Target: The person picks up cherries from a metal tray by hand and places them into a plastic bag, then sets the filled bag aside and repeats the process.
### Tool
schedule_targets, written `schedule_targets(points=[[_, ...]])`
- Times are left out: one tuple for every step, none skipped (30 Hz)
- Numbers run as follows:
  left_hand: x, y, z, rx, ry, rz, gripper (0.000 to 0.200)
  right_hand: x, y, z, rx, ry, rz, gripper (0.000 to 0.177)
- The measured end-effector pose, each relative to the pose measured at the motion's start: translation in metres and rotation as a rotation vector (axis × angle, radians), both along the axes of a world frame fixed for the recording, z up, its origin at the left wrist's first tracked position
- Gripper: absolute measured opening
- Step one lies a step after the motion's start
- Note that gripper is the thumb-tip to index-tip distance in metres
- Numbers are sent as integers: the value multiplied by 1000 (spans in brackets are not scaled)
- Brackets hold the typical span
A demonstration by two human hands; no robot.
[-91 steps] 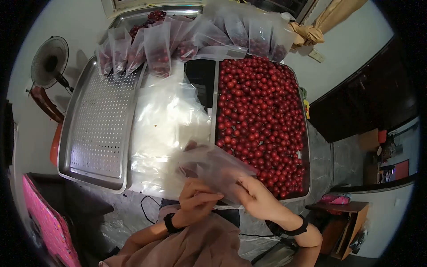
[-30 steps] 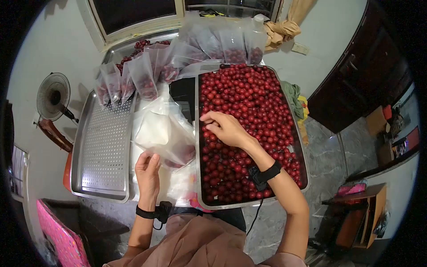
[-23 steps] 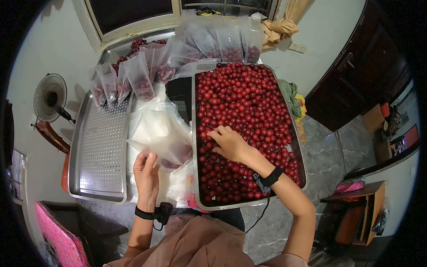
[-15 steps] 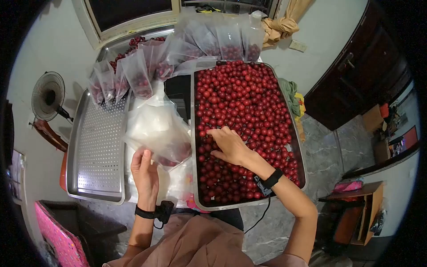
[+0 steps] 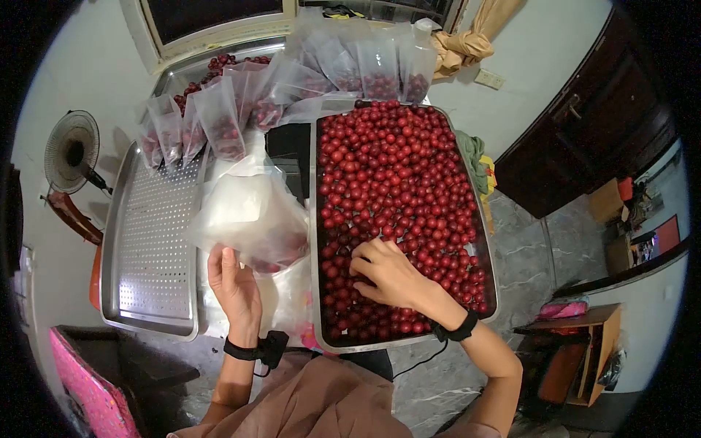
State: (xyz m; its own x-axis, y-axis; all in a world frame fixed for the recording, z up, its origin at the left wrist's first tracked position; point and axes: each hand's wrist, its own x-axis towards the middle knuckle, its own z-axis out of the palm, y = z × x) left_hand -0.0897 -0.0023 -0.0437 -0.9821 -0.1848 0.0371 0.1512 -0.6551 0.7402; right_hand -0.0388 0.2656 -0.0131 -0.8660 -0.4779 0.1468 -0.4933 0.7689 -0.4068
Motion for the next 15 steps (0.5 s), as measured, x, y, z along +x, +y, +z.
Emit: schedule_targets(points=[[-1,0,-1,13,24,6,15,5,2,3,21,-10,-12,22],[-2,1,-2,27,47,11,15,8,3,6,25,-12,-15,22],[-3,2,0,32,45,8,15,11,5,10,14,-61,-11,20],[-3,3,2,35,50,13,16,13,7,14,2,-109,-6,18],[-4,4,3,36,54,18,16,15,8,21,5,-110,-8,18],[-5,4,3,38,53,17,16,17,9,29,-75,-252,-62,16],[-6,4,2,42,46,30,16,18,10,33,-157,-393,-115,14],[-7,4,1,45,38,43,17,15,16,33,-149,-275,-74,12],[-8,3,3,48,35,42,17,13,19,38,-148,-289,-159,11],[-10,3,7,56,21,43,17,8,27,36,-139,-232,-198,11],[-11,3,9,63,6,44,17,2,37,31,-129,-175,-236,11],[-10,3,9,65,2,41,17,-4,45,27,-122,-130,-275,11],[-10,3,8,57,13,44,17,-10,53,20,-106,-69,-304,13],[-11,3,8,49,26,47,17,-16,56,16,-91,-62,-339,15],[-11,3,7,49,24,47,17,-22,59,11,-77,-55,-373,16]])
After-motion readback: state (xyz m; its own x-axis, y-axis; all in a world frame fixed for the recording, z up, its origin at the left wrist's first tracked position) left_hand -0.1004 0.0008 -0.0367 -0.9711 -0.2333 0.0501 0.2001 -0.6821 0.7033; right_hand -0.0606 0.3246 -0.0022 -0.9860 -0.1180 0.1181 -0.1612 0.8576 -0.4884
